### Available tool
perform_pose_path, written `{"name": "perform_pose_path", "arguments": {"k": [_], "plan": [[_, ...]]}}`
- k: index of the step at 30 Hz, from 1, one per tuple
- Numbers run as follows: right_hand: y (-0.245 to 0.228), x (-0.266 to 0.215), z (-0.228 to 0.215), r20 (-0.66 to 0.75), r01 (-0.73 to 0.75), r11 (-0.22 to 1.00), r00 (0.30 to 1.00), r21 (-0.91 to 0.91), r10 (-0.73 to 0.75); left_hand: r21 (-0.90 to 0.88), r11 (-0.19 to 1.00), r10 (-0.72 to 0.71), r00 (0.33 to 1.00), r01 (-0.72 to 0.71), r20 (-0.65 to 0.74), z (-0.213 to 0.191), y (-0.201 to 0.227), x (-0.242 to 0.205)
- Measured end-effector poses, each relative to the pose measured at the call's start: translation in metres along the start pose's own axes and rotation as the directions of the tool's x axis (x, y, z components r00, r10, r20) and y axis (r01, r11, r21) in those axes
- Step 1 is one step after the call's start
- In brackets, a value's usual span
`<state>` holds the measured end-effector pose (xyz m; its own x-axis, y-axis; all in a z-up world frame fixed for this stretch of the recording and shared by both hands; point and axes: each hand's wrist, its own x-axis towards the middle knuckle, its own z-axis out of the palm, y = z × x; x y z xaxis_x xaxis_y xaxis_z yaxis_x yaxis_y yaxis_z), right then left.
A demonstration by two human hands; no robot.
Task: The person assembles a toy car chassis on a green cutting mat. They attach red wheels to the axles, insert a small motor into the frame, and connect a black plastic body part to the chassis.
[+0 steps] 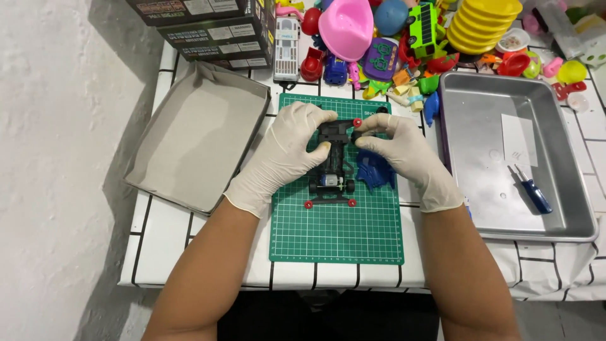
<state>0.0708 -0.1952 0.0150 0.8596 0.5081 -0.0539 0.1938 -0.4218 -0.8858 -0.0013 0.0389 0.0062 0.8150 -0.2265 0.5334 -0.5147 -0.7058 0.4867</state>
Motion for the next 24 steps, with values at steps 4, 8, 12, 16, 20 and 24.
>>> {"name": "perform_pose_path", "arguments": {"k": [4,8,12,16,20,24], "plan": [[0.001,0.0,-0.004,-0.004,0.015,1.0,1.0,-0.008,-0.015,0.033,0.999,0.011,1.0,-0.011,-0.007,0.001,-0.002,-0.002],[0.005,0.003,-0.002,-0.005,-0.016,1.0,1.0,0.02,0.016,0.008,1.0,0.022,1.0,-0.022,-0.008,0.0,-0.002,-0.002],[0.001,0.002,0.0,-0.007,-0.034,0.998,0.999,0.051,0.034,-0.01,1.0,0.01,1.0,-0.01,-0.008,0.0,0.0,-0.001],[0.013,0.006,0.006,-0.01,-0.061,0.991,0.998,0.117,0.062,-0.01,1.0,0.012,1.0,-0.012,-0.015,0.001,-0.001,-0.002],[0.007,0.004,0.01,-0.014,-0.079,0.973,0.996,0.215,0.084,-0.018,1.0,0.008,0.999,-0.008,-0.041,0.002,-0.003,-0.002],[0.008,0.003,0.012,-0.036,-0.048,0.97,0.998,0.236,0.058,-0.018,1.0,0.009,0.998,-0.01,-0.059,0.001,-0.002,0.0]]}}
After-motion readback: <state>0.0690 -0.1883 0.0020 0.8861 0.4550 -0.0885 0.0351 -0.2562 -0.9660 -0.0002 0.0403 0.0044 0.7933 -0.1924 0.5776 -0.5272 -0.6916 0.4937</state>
